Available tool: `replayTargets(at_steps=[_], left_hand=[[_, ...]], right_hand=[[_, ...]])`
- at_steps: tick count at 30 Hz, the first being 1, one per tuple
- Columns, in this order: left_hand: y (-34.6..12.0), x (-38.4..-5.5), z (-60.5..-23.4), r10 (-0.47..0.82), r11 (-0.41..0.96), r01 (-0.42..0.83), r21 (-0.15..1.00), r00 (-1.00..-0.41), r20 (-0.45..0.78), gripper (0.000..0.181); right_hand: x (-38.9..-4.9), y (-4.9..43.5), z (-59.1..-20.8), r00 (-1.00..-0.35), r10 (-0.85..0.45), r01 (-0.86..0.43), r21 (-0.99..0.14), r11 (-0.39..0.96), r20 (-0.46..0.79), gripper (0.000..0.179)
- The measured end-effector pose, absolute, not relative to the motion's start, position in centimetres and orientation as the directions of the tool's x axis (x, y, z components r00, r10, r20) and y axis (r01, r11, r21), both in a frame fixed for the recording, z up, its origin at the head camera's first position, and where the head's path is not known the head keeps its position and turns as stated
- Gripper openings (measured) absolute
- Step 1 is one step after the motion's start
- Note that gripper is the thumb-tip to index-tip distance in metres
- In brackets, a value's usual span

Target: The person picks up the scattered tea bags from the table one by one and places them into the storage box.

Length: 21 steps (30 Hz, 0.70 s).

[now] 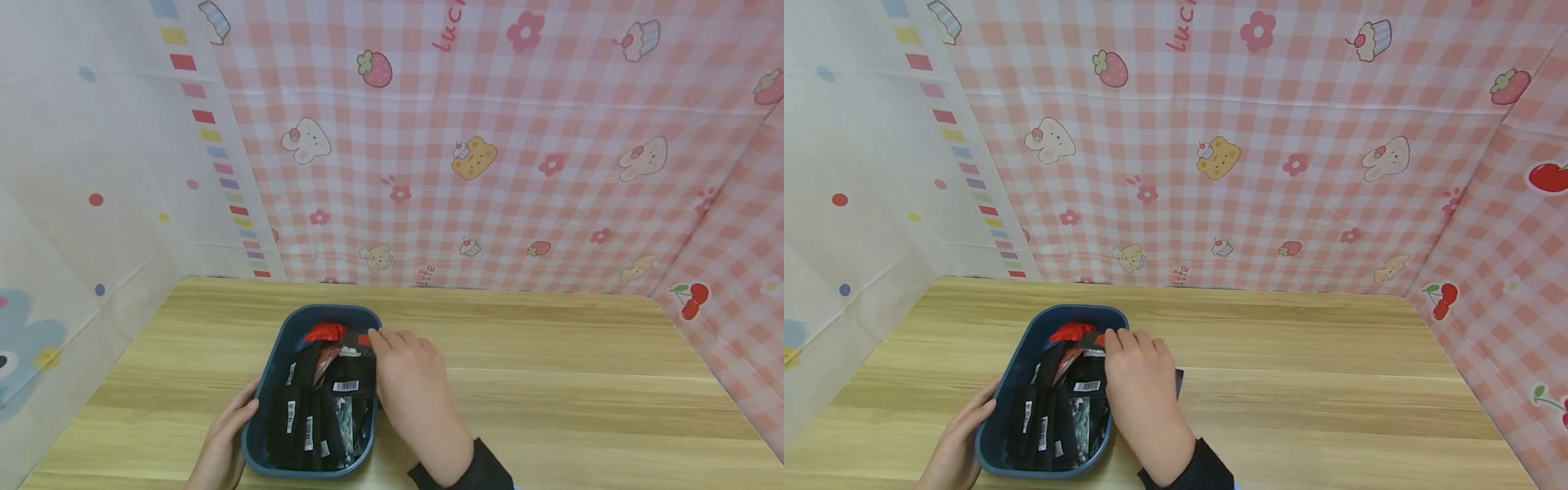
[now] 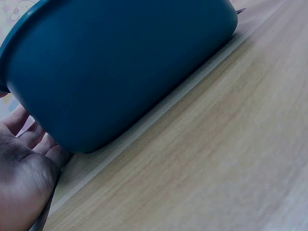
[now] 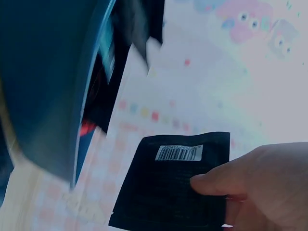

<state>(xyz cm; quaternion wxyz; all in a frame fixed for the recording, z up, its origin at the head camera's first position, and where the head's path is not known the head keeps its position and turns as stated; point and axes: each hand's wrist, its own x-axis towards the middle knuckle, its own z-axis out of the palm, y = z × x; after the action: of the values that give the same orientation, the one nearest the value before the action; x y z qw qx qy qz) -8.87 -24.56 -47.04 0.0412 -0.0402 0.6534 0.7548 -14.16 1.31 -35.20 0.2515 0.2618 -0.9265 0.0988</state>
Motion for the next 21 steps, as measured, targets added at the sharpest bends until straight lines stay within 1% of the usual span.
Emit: replayTargets(at_steps=[3, 8, 10, 13, 16, 21], left_hand=[[-24.6, -8.9, -47.1, 0.015, -0.151, -0.103, 0.983, -0.995, -0.102, 0.058], [-24.4, -8.8, -46.7, 0.015, -0.136, -0.120, 0.984, -0.993, -0.119, 0.059], [-24.5, -8.8, -46.7, 0.025, -0.147, -0.104, 0.984, -0.995, -0.101, 0.059], [-24.5, -8.7, -46.6, 0.052, -0.183, -0.073, 0.980, -0.997, -0.064, 0.059], [-24.6, -8.6, -46.7, 0.086, -0.234, -0.039, 0.971, -0.996, -0.019, 0.056], [-24.7, -8.6, -46.6, 0.121, -0.291, -0.023, 0.956, -0.993, 0.013, 0.053]], right_hand=[[-12.9, 0.4, -34.9, -0.678, -0.485, -0.600, -0.035, 0.799, 0.553, 0.031], [-11.1, -1.1, -35.0, -0.543, -0.579, -0.720, 0.017, 0.693, 0.609, 0.027], [-10.7, -1.6, -35.2, -0.488, -0.605, -0.750, 0.053, 0.660, 0.629, 0.025], [-10.1, -2.2, -35.8, -0.436, -0.635, -0.776, 0.091, 0.624, 0.637, 0.021], [-9.9, -2.7, -36.5, -0.420, -0.667, -0.787, 0.119, 0.606, 0.615, 0.020], [-10.0, -3.1, -37.6, -0.444, -0.733, -0.800, 0.141, 0.584, 0.515, 0.022]])
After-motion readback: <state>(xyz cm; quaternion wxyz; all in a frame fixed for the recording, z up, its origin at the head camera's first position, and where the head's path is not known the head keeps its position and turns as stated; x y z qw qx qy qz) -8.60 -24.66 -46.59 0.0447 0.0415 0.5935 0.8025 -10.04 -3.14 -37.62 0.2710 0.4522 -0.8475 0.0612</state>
